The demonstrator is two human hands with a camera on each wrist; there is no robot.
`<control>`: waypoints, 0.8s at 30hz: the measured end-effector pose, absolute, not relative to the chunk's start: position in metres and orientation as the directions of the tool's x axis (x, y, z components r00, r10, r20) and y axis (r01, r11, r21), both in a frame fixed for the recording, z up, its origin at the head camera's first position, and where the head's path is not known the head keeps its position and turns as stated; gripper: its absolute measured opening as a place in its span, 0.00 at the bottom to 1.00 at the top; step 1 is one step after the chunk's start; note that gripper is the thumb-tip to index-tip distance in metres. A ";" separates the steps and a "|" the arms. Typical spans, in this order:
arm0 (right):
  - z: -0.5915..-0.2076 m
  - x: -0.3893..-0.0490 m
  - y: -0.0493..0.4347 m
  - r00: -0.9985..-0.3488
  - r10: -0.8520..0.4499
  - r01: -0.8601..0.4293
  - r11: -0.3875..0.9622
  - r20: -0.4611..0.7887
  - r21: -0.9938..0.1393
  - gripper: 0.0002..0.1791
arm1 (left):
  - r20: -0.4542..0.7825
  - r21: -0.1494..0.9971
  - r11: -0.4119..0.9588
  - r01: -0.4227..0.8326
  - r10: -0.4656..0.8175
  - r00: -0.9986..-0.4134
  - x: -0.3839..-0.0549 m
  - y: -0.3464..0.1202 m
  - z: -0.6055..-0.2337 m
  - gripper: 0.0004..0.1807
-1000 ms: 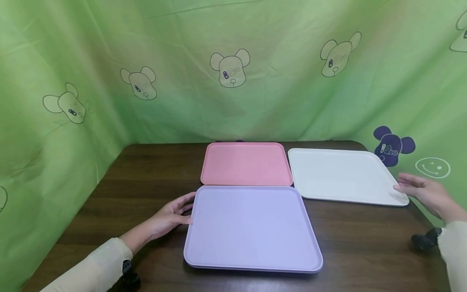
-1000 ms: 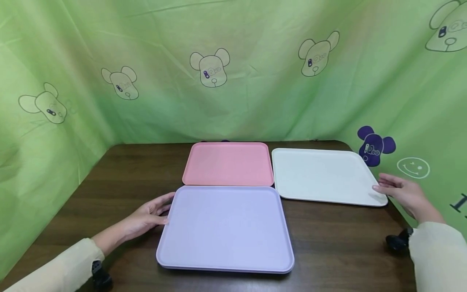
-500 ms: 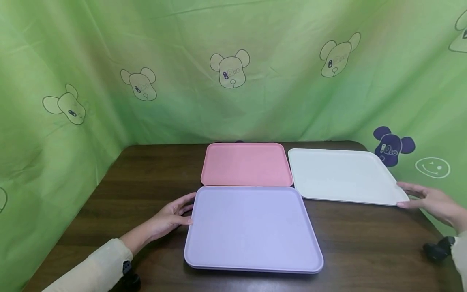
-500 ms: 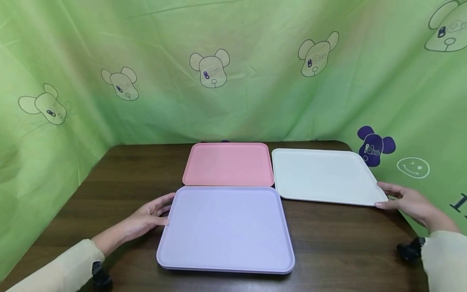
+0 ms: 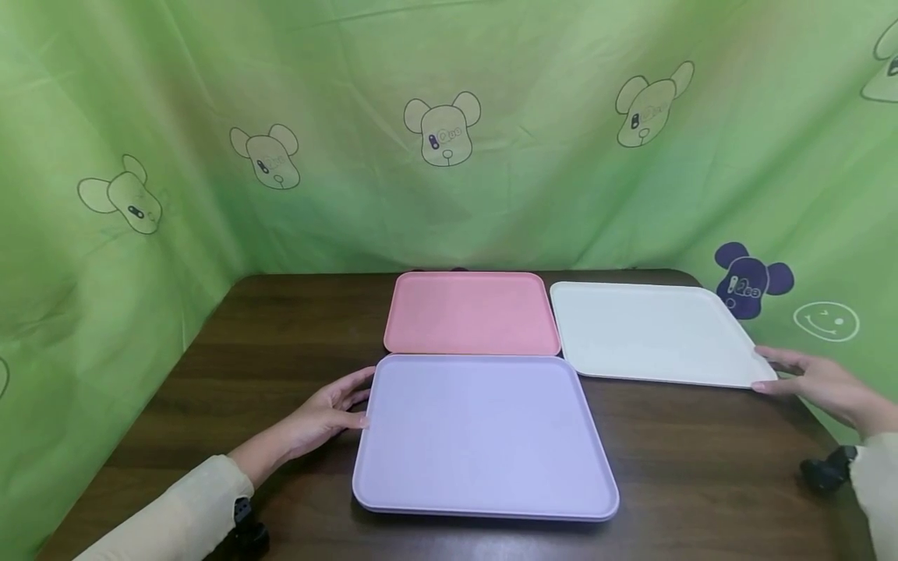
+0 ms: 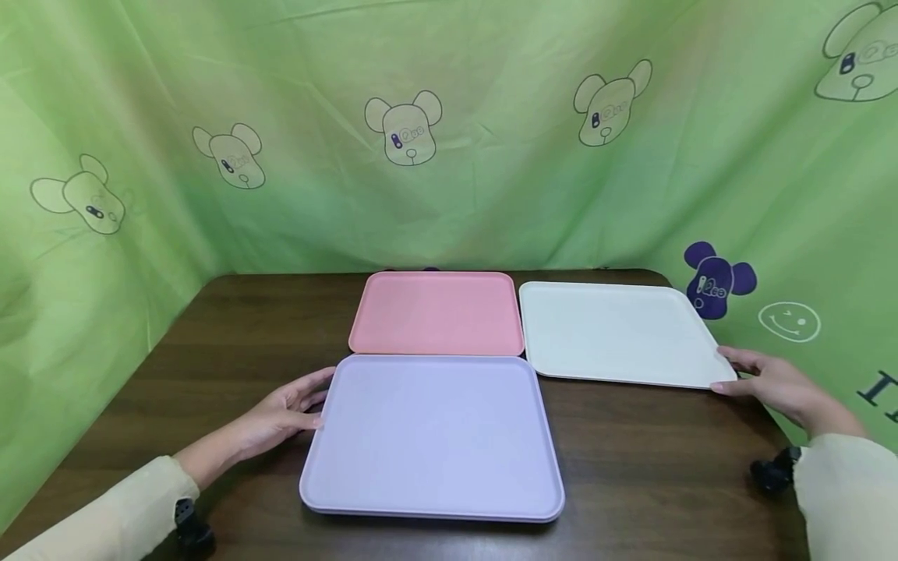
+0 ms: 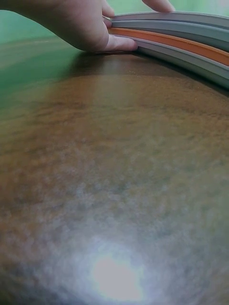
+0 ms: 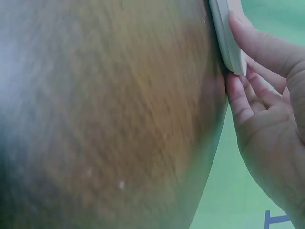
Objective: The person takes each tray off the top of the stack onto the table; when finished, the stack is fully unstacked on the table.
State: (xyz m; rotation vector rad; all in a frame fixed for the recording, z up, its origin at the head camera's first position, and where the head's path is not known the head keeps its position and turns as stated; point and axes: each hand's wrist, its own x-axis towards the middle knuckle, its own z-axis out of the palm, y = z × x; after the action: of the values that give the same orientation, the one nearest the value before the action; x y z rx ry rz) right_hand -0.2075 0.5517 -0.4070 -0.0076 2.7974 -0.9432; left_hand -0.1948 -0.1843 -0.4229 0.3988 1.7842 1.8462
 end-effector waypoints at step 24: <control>-0.403 -0.240 0.536 -0.980 -0.054 0.077 0.784 -0.191 -0.616 0.50 | -0.134 0.988 0.011 -0.156 0.571 -0.810 -0.195 -0.184 -0.424 0.46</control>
State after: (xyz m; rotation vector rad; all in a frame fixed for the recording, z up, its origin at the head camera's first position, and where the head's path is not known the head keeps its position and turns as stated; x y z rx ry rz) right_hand -0.2401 0.5363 -0.4033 0.0177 2.7773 -0.9709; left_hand -0.1945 -0.1837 -0.4240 0.4249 1.7813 1.8516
